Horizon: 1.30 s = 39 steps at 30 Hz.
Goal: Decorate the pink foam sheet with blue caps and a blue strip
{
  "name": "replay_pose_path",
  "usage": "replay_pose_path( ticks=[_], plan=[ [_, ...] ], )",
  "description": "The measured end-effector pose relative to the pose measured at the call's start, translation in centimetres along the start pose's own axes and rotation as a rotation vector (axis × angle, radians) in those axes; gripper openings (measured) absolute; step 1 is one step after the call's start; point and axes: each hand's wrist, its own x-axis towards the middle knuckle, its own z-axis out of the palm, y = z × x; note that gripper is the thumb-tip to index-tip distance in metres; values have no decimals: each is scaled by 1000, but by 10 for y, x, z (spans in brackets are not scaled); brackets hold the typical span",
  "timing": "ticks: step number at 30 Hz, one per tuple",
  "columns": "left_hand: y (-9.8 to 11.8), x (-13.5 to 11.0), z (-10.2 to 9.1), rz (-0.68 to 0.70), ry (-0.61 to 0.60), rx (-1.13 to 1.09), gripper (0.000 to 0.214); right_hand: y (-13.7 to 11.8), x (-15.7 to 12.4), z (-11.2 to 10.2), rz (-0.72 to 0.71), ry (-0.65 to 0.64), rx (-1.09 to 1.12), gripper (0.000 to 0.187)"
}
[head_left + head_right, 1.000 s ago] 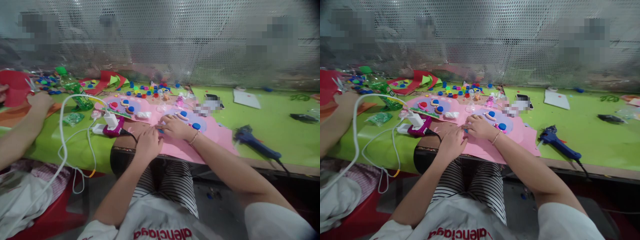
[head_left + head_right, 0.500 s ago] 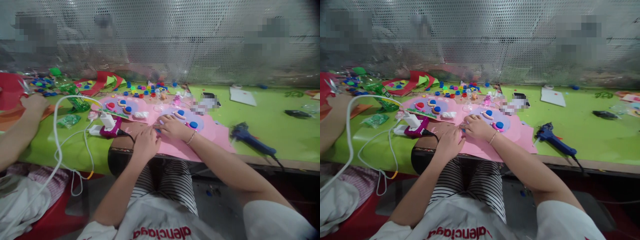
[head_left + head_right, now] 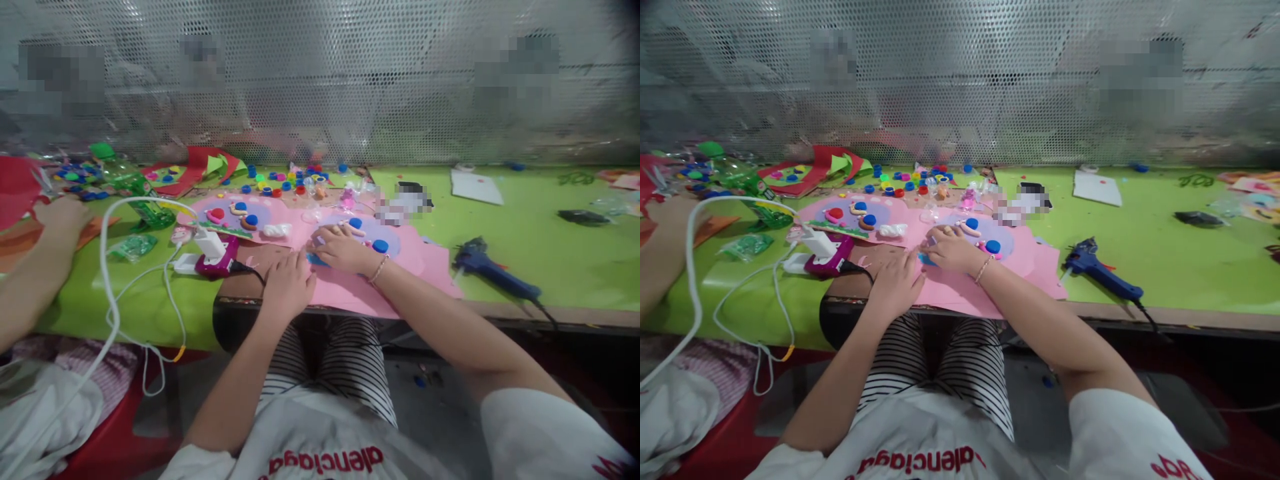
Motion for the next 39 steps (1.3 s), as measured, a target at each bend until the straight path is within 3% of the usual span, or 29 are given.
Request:
replay_pose_path(
  ticks=[9, 24, 32, 39],
  plan=[
    [3, 7, -6, -21, -48, 42, 48, -1, -5, -11, 55, -26, -72, 37],
    [10, 13, -11, -65, -47, 3, 47, 17, -12, -28, -101, -85, 14, 32],
    [16, 20, -6, -60, -26, 25, 46, 23, -11, -35, -69, 125, 52, 33],
    [14, 25, 3, 150, -91, -64, 49, 26, -9, -35, -15, 240, 26, 35]
  ],
)
